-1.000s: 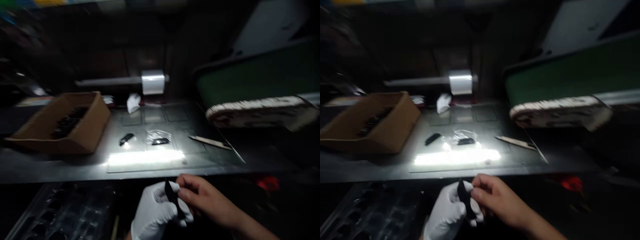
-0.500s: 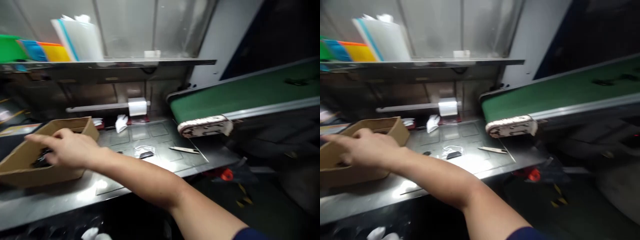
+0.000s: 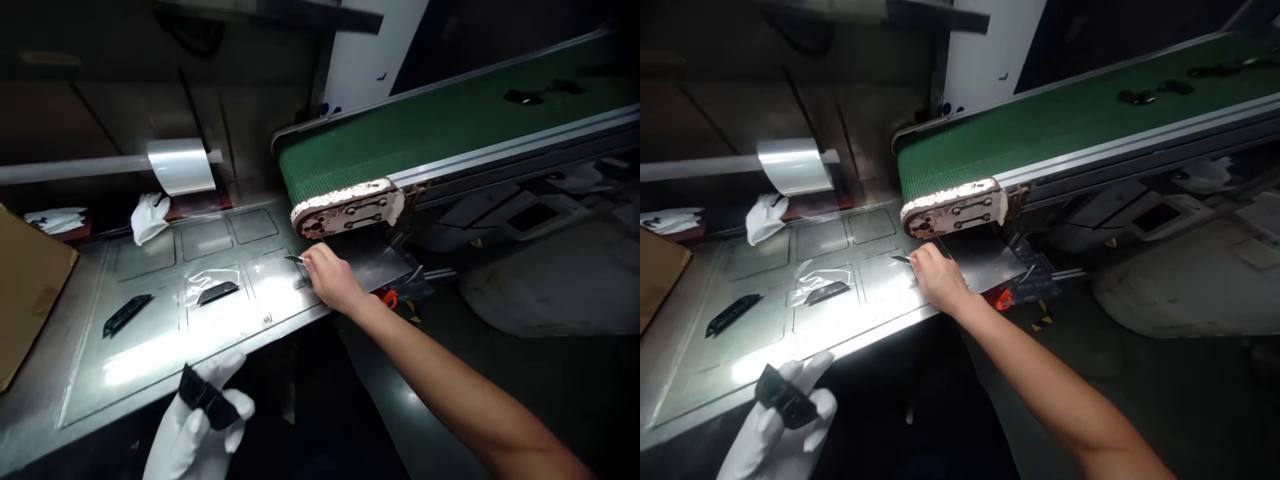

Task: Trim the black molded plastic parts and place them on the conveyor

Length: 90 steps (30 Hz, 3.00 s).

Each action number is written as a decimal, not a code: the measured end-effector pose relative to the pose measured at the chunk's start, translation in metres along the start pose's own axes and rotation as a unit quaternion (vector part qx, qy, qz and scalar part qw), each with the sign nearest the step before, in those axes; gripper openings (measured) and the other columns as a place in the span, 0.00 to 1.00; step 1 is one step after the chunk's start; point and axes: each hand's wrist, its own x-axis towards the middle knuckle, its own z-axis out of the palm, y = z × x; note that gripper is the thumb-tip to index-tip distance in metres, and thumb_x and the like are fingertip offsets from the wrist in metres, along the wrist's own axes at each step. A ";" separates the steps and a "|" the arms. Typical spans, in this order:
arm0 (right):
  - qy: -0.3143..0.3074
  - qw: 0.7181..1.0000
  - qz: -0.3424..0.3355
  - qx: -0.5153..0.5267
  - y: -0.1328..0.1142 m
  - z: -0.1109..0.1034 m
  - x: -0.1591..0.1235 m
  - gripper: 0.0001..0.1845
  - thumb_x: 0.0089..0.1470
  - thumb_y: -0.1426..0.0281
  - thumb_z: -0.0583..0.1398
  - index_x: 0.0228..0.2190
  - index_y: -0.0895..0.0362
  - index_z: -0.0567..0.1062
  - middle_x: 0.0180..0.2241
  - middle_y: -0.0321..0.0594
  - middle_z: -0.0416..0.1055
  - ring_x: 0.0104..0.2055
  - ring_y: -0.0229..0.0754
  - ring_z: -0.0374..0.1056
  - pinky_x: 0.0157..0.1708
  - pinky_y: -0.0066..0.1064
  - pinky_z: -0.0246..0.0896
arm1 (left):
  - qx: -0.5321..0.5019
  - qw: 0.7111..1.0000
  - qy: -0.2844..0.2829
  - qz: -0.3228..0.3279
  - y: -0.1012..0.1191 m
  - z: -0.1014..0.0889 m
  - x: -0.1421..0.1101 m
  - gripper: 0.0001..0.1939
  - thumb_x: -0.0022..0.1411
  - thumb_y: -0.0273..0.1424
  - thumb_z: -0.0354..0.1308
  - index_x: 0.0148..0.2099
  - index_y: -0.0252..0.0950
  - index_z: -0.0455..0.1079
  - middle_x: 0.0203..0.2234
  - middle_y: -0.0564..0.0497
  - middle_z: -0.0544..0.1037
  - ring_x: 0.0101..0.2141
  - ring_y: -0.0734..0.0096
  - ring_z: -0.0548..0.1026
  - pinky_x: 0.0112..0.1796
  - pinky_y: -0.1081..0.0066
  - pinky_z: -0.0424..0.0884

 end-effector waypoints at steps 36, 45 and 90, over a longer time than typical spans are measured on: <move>-0.254 0.911 -0.262 0.193 -0.090 -0.032 -0.071 0.13 0.71 0.70 0.57 0.51 0.58 0.78 0.37 0.38 0.79 0.31 0.35 0.71 0.28 0.28 0.61 | -0.010 0.975 -0.220 -0.028 -0.016 -0.006 -0.016 0.18 0.67 0.43 0.64 0.52 0.37 0.80 0.60 0.37 0.72 0.18 0.84 0.72 0.15 0.80 0.60; -0.272 0.891 -0.236 0.277 -0.093 -0.036 -0.079 0.17 0.70 0.72 0.58 0.56 0.59 0.76 0.42 0.40 0.81 0.38 0.35 0.76 0.36 0.24 0.68 | -0.030 0.978 -0.205 -0.017 -0.018 -0.008 -0.014 0.17 0.68 0.42 0.62 0.55 0.43 0.79 0.60 0.41 0.75 0.20 0.84 0.73 0.18 0.81 0.64; -0.311 0.929 -0.199 0.012 -0.108 -0.050 -0.064 0.08 0.68 0.69 0.57 0.44 0.54 0.76 0.34 0.33 0.78 0.30 0.41 0.72 0.28 0.32 0.52 | 0.171 0.980 -0.096 -0.043 0.002 0.001 -0.024 0.22 0.67 0.40 0.65 0.61 0.39 0.75 0.30 0.47 0.83 0.30 0.70 0.80 0.32 0.78 0.76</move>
